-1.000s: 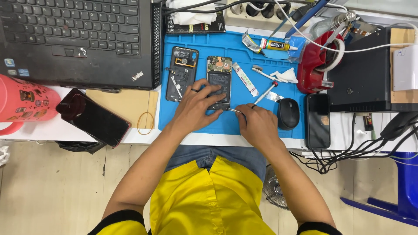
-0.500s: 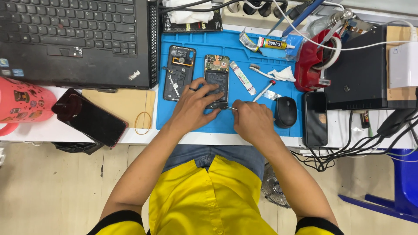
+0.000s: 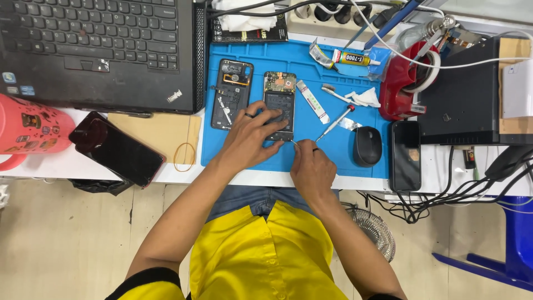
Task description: Reassembling a mobile phone by installing internal components and securing them with screws on a repair bench.
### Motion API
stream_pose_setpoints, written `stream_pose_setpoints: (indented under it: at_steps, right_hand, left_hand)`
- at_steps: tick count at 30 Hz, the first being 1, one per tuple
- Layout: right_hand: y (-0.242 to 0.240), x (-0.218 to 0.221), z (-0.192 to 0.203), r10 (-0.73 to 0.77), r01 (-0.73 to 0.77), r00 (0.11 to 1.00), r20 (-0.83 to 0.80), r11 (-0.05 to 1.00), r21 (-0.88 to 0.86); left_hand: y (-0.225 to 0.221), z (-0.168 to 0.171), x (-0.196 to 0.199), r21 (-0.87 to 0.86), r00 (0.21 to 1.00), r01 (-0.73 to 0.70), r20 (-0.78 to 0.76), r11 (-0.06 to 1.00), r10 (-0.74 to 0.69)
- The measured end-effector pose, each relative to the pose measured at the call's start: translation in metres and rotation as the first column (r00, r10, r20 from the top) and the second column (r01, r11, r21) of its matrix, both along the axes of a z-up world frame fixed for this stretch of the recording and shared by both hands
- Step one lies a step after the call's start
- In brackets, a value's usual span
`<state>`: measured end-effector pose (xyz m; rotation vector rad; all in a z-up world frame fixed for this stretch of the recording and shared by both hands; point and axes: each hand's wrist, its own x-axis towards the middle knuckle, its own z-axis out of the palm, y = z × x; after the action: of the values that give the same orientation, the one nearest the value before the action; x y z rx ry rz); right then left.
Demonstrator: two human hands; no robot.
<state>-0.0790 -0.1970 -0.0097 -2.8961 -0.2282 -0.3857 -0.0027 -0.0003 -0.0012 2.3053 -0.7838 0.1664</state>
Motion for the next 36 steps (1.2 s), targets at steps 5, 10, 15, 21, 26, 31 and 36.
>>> stream_pose_setpoints:
  at_steps: [5,10,15,21,26,31,36]
  right_hand:
    - [0.007,0.008,-0.003,0.003,-0.003,1.0,0.003,0.998,0.057]
    - [0.003,0.014,0.001,0.033,-0.037,0.999,0.02,0.971,0.238]
    - [-0.013,0.015,0.026,0.048,0.015,0.975,-0.216,0.959,0.284]
    - [-0.015,0.025,0.053,0.056,0.027,0.93,-0.362,0.975,0.222]
    - [-0.016,0.03,0.056,0.068,0.011,0.915,-0.398,0.981,0.195]
    - [-0.013,0.041,0.065,0.079,-0.009,0.9,-0.429,0.987,0.163]
    - [-0.014,0.049,0.064,0.125,-0.012,0.856,-0.501,0.975,0.223]
  left_hand:
    - [-0.001,0.003,-0.001,0.0,1.0,0.0,-0.002,1.0,0.0]
    - [0.003,0.013,-0.001,-0.003,0.999,-0.019,-0.034,1.0,0.019]
    - [0.002,0.011,-0.002,-0.005,0.999,-0.006,-0.052,1.0,0.006]
    - [0.001,0.009,-0.002,0.015,0.998,-0.017,-0.053,1.0,0.017]
    - [0.002,0.012,-0.003,0.003,0.998,-0.005,-0.07,1.0,0.005]
    - [0.002,0.016,-0.002,-0.001,0.996,-0.001,-0.085,1.0,0.001]
    - [0.003,0.011,-0.001,0.011,0.997,0.023,-0.071,1.0,-0.022]
